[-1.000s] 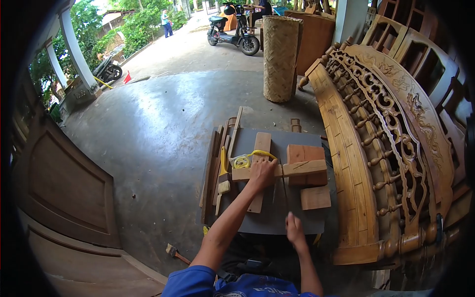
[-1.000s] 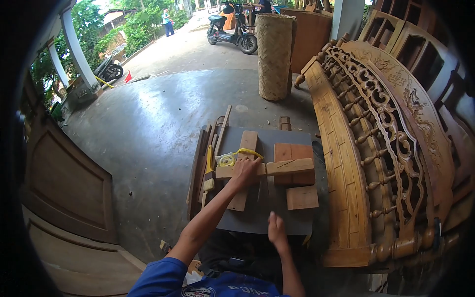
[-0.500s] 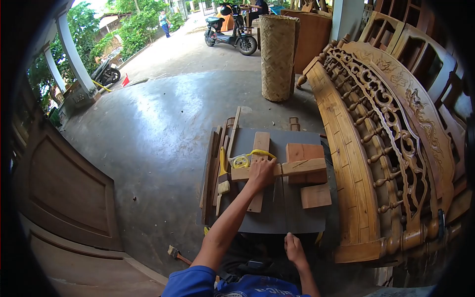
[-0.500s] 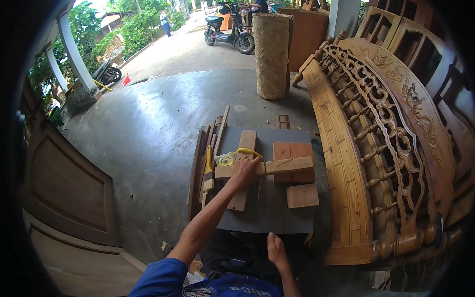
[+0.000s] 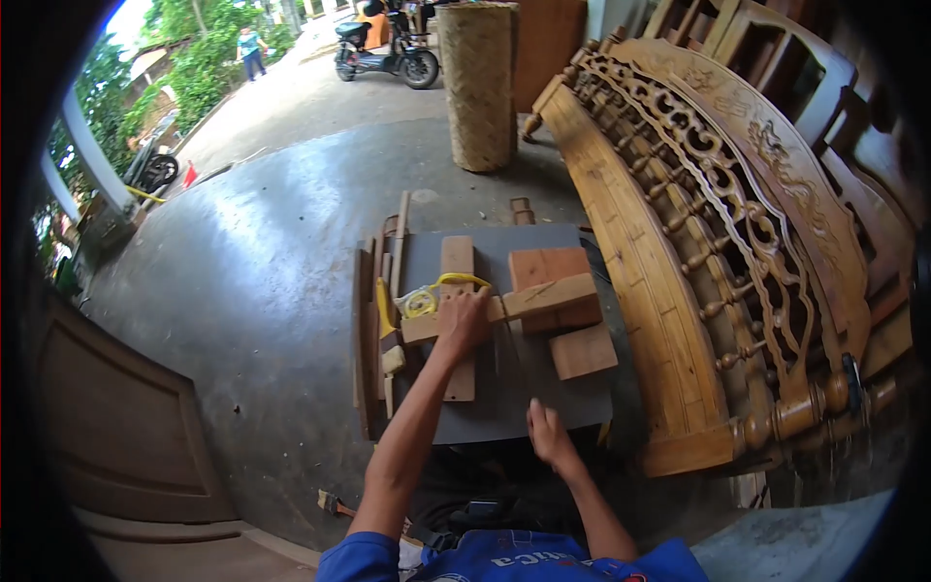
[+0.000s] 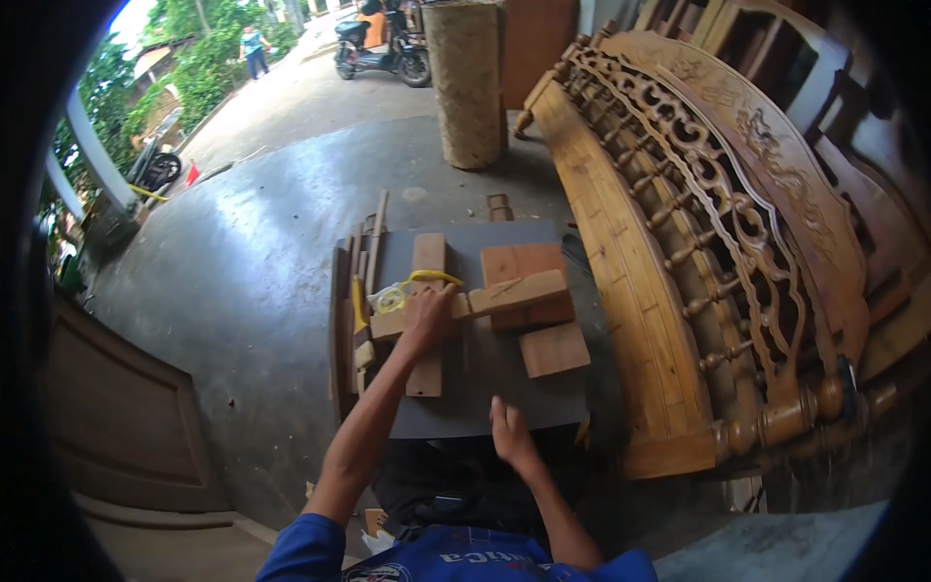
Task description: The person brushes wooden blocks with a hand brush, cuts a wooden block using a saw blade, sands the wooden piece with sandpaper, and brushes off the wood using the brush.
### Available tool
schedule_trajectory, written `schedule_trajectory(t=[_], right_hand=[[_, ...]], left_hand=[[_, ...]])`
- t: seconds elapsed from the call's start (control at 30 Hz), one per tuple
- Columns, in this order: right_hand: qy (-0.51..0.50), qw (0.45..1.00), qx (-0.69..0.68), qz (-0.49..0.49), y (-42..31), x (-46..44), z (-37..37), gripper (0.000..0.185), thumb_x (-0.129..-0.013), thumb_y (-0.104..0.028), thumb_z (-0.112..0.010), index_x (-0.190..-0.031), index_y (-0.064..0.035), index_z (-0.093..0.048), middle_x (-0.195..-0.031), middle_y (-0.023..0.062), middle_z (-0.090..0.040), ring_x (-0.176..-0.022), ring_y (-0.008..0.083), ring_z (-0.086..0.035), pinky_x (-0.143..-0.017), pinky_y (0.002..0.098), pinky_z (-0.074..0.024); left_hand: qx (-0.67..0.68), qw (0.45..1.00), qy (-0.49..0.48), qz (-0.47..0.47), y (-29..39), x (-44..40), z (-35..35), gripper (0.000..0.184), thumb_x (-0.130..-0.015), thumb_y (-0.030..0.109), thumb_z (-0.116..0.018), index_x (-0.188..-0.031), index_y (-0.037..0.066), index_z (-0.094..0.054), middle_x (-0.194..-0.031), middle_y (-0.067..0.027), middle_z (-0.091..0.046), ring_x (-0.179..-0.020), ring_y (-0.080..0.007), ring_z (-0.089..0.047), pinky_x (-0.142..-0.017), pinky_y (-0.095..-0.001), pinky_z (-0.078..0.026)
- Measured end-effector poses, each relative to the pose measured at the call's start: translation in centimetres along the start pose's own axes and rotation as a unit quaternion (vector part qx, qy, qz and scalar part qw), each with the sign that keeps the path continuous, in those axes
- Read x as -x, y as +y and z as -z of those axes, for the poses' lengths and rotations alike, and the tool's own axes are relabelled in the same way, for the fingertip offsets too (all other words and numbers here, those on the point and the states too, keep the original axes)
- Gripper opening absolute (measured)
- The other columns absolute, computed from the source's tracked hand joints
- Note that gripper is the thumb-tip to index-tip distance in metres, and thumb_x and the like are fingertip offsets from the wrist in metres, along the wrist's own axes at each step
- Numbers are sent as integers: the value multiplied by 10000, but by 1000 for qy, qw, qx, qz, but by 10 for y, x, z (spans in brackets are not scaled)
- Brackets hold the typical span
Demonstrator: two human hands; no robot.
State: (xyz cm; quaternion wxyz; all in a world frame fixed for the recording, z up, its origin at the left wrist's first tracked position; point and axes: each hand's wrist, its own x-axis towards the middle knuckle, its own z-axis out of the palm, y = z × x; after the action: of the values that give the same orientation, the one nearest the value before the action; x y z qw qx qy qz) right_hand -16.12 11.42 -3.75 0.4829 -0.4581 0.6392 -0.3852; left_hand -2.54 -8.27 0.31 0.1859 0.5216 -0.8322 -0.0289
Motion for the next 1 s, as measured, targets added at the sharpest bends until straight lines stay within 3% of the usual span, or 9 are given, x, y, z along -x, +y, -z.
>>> schedule_trajectory(t=[0.13, 0.3, 0.4, 0.43, 0.53, 0.67, 0.93, 0.97, 1.0], right_hand=[[-1, 997, 64, -37, -18, 51, 12, 457, -946, -320, -308, -710, 23, -498, -646, 212, -517, -659, 352, -537, -662, 398, -415], [40, 994, 36, 94, -45, -89, -15, 538, -947, -359, -300, -674, 62, -495, -588, 243, -502, -595, 395, -549, -555, 446, -392], [80, 995, 20, 55, -57, -91, -27, 546, -948, -365, -291, -674, 62, -495, -575, 243, -491, -584, 382, -552, -547, 442, -392], [75, 992, 1, 98, -38, -76, -27, 497, -954, -366, -294, -615, -17, -396, -514, 61, -354, -492, 156, -383, -481, 363, -318], [33, 999, -4, 27, -1, 14, -5, 474, -962, -349, -284, -622, -38, -394, -520, 2, -372, -487, 88, -360, -457, 294, -302], [24, 999, 36, 7, -30, 58, 9, 472, -959, -345, -285, -619, -36, -396, -521, 32, -374, -500, 128, -390, -497, 325, -336], [61, 997, 39, 39, -57, -87, -24, 582, -940, -428, -277, -631, 33, -450, -522, 106, -463, -529, 211, -513, -537, 382, -388], [54, 997, 41, 41, -54, -61, -19, 570, -944, -388, -286, -691, 75, -503, -603, 247, -505, -657, 419, -549, -594, 442, -401], [41, 998, 17, 39, -30, -36, -16, 541, -947, -385, -290, -747, 65, -515, -636, 235, -522, -682, 415, -545, -618, 433, -405]], left_hand=[[0, 999, -2, -47, 2, 7, 4, 223, -593, 122, -621, -802, 84, -551, -705, -162, -614, -740, -332, -602, -658, -439, -451], [18, 1000, 10, -1, 6, 8, 9, 233, -585, 143, -639, -789, 83, -546, -692, -158, -611, -735, -331, -599, -637, -427, -454], [4, 1000, -10, 2, 2, 4, 5, 371, -580, 236, -697, -893, 85, -565, -711, -169, -605, -728, -342, -601, -662, -441, -464], [1, 1000, -14, 6, 1, 6, 2, 376, -577, 237, -699, -896, 88, -567, -712, -166, -605, -733, -340, -601, -667, -438, -464], [-20, 1000, -7, -1, -2, -2, 3, 344, -576, 212, -685, -877, 94, -564, -705, -155, -608, -744, -332, -601, -667, -428, -461], [-21, 1000, -4, -9, 5, 4, 8, 261, -587, 159, -654, -819, 96, -553, -677, -141, -603, -761, -322, -602, -658, -417, -452], [-26, 1000, 1, -2, 0, 0, 2, 295, -579, 197, -675, -827, 87, -561, -706, -147, -613, -765, -323, -602, -696, -419, -454], [-15, 1000, 5, -8, 0, 1, 2, 279, -582, 184, -670, -822, 92, -559, -696, -144, -611, -755, -323, -602, -687, -414, -452], [-11, 1000, 1, -3, 0, 1, 1, 277, -582, 179, -670, -821, 93, -559, -694, -142, -611, -757, -321, -602, -683, -414, -451]])
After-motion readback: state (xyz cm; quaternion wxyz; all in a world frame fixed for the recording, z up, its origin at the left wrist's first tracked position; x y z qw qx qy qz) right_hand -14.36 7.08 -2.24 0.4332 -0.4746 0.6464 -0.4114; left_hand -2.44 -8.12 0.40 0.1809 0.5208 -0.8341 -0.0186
